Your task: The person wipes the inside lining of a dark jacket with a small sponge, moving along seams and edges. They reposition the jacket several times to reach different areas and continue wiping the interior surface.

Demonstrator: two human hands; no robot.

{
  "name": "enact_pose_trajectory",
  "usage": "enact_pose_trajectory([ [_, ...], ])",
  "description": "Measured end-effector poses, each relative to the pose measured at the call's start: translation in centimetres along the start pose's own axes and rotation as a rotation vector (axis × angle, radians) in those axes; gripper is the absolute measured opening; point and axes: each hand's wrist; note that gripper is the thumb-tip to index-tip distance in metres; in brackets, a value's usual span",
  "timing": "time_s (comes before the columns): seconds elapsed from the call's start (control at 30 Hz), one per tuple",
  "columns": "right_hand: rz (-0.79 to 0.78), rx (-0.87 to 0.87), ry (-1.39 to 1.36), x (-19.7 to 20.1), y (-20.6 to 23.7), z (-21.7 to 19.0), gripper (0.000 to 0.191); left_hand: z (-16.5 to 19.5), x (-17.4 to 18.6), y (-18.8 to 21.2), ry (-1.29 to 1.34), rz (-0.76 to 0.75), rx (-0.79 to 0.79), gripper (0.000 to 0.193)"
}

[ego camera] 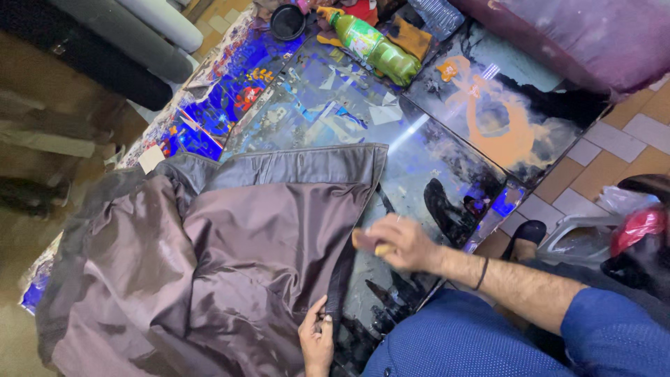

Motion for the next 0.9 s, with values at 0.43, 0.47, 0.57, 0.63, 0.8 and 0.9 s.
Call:
enact_pose_trajectory([
  [0.43,0.018,-0.181,0.114,-0.3,-1.1,-2.7,0.036,5.1,-2.1,-0.4,-0.110,-0.031,-0.069,0.043],
  [0.47,-0.100,-0.087,0.070,-0.9,0.2,-4.9,0.038,5.8,-2.4,-0.1,-0.207,-0.040,-0.194,0.042],
  [0.57,-0.295,0.082,0.024,-1.9,2.7,-8.6,0.043,7.5,-3.3,0.4,-0.429,-0.086,-0.493,0.041],
  [0.63,-0.205,0.038,0.043,-1.7,2.8,-8.2,0.040,8.4,-3.6,0.6,-0.483,-0.110,-0.566,0.038],
  [0.8,0.146,-0.318,0.260,0.3,-0.7,-1.4,0.030,8.7,-3.3,0.4,-0.378,-0.088,-0.534,0.029],
  [0.9,0.315,-0.469,0.292,1.3,-1.9,0.8,0.027,8.2,-2.9,0.1,-0.316,-0.085,-0.439,0.028],
])
Point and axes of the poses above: each hand's wrist, its own y-axis away from the middle knuckle, its own x-axis out of the back of the hand, z = x × y, and after that the axes turned 7 degrees about y, right-handed
